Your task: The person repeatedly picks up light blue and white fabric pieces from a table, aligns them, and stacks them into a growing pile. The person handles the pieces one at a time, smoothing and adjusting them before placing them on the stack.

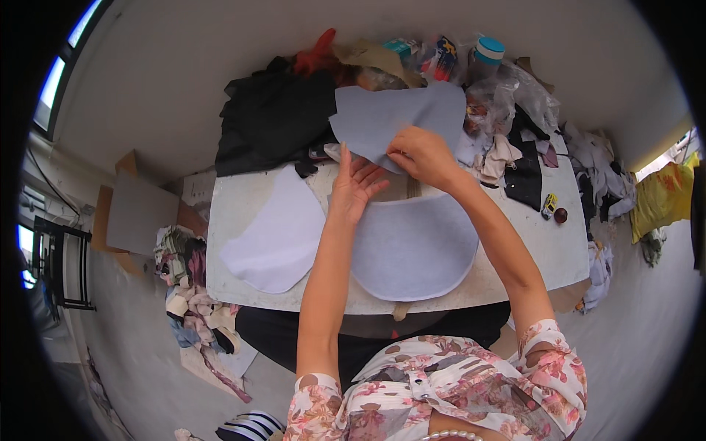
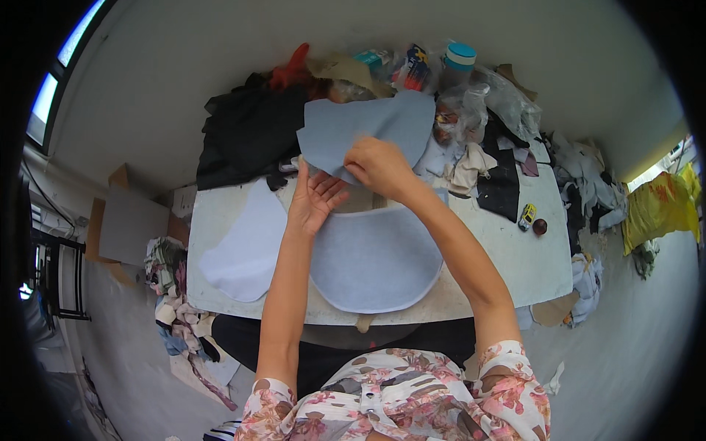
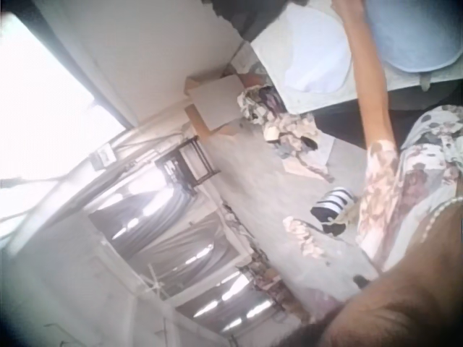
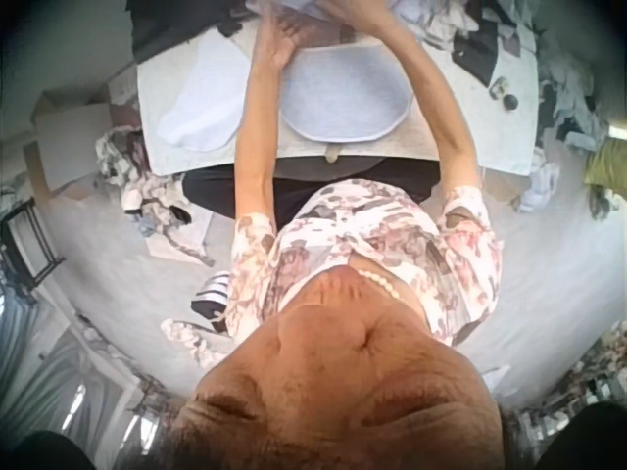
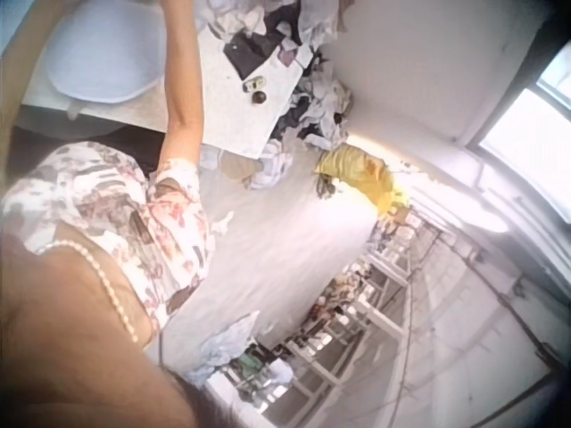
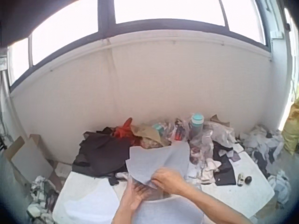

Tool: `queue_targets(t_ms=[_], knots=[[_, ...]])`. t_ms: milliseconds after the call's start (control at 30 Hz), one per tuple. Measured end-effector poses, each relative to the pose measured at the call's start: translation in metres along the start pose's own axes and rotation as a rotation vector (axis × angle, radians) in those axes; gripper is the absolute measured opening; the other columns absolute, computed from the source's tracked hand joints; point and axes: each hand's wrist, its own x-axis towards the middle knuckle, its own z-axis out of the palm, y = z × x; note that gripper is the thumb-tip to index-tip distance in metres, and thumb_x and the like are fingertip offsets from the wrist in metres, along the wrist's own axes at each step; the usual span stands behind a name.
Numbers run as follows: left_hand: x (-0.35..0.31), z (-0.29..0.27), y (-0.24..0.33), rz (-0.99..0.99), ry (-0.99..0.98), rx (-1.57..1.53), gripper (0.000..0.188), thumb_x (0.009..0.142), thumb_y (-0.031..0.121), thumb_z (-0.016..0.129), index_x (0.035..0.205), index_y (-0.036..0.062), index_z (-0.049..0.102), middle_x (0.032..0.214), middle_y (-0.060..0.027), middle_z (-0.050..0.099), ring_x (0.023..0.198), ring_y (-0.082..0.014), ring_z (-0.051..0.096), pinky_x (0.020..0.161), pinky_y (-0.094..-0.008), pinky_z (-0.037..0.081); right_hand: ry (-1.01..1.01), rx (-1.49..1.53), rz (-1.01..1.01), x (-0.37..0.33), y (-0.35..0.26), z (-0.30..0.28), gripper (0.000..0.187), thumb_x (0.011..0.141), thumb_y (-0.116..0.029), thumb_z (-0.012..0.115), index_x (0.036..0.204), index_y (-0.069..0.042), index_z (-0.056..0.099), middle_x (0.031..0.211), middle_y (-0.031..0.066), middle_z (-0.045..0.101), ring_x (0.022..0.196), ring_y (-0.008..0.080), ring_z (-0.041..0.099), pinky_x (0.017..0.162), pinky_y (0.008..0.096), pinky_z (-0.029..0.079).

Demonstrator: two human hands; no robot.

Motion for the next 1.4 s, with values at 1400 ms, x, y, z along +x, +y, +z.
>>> queue_targets(t_ms=[1400], knots=[[-0.14, -0.045, 0.029, 0.35, -0.071, 0.298, 0.023, 0.097, 0.015, 0.053, 0.115, 0.0015, 0.057, 0.111, -0.0055, 0.064, 0.1, -0.0106, 0.061, 0.089, -0.0263, 0.048, 0.292, 0.92, 0.686, -0.153, -0.038, -0.11, 0.03, 0.093, -0.021, 0.057, 0.113, 0.002, 0.058, 0.098, 0.0025, 0.063, 0.084, 0.0056, 0.057, 0.075, 0.02, 0.046]])
